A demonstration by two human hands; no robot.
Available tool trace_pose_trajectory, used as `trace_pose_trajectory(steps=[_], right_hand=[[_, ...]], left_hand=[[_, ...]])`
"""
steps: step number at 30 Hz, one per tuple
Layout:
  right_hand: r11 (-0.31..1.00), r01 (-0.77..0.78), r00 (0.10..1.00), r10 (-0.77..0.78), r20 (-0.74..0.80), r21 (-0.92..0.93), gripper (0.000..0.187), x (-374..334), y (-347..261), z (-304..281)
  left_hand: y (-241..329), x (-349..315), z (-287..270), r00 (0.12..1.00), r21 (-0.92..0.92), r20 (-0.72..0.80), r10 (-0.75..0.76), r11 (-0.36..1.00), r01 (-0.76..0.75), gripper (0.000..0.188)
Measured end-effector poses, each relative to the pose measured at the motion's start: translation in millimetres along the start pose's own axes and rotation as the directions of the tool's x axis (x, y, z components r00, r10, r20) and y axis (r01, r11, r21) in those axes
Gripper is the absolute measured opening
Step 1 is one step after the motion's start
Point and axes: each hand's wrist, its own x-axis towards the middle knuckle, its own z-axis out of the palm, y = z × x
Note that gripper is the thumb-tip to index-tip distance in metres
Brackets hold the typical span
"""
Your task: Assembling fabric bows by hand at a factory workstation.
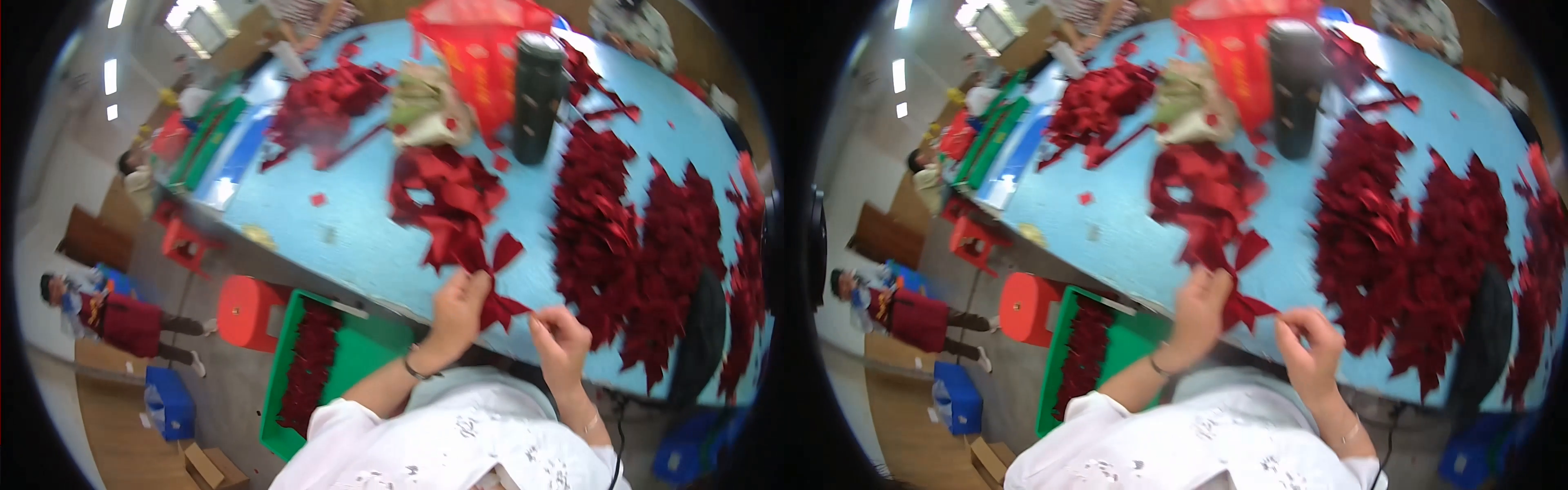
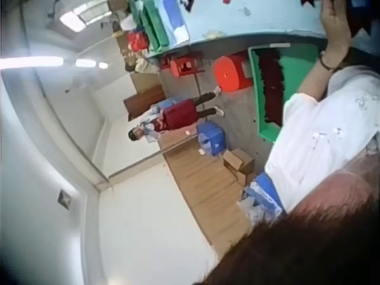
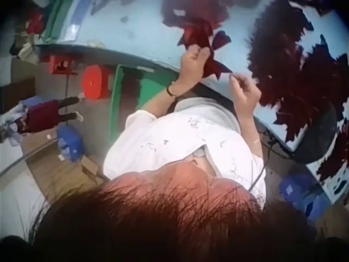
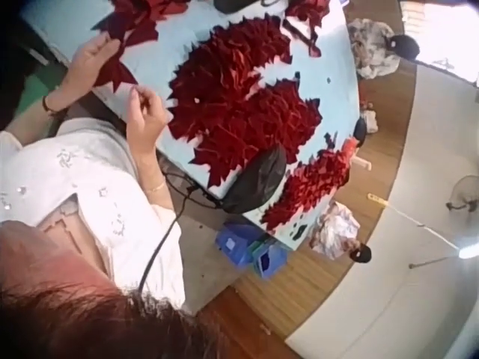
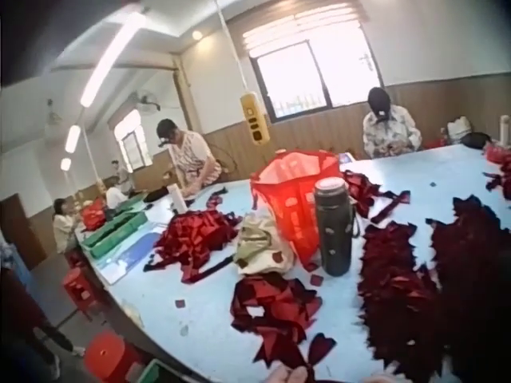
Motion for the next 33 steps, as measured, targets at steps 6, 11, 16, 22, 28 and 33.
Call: trace_pose_trajectory(steps=[6, 11, 16, 22, 28, 33], right_hand=[[0.962, 0.272, 0.959, -0.269, 0.093, -0.022, 0.01, 13.2, -23.9, 4.2], [0.925, 0.374, 0.925, -0.367, 0.1, -0.063, 0.013, 17.2, -9.8, 7.2], [0.89, 0.434, 0.893, -0.405, 0.197, -0.141, 0.017, 19.1, 1.1, 2.9], [0.879, 0.457, 0.882, -0.427, 0.2, -0.135, 0.022, 21.1, 6.8, 0.6], [0.798, 0.571, 0.821, -0.55, 0.156, -0.191, 0.026, 26.0, 13.4, 6.2], [0.779, 0.595, 0.803, -0.583, 0.121, -0.198, 0.028, 25.0, 18.8, 9.7]], left_hand=[[4.0, 7.5, -3.2, 0.982, -0.169, 0.15, -0.114, 0.976, 0.139, 0.027], [9.3, -2.7, 5.2, 0.964, -0.237, 0.216, -0.153, 0.95, 0.204, 0.024], [10.8, -8.0, 8.0, 0.958, -0.237, 0.232, -0.168, 0.946, 0.223, 0.022], [-0.2, -8.8, 7.5, 0.957, -0.196, 0.247, -0.149, 0.96, 0.2, 0.022], [3.9, -8.2, 13.0, 0.973, -0.086, 0.223, -0.067, 0.992, 0.088, 0.021], [1.6, -9.0, 16.2, 0.977, -0.08, 0.211, -0.017, 0.996, 0.034, 0.02]])
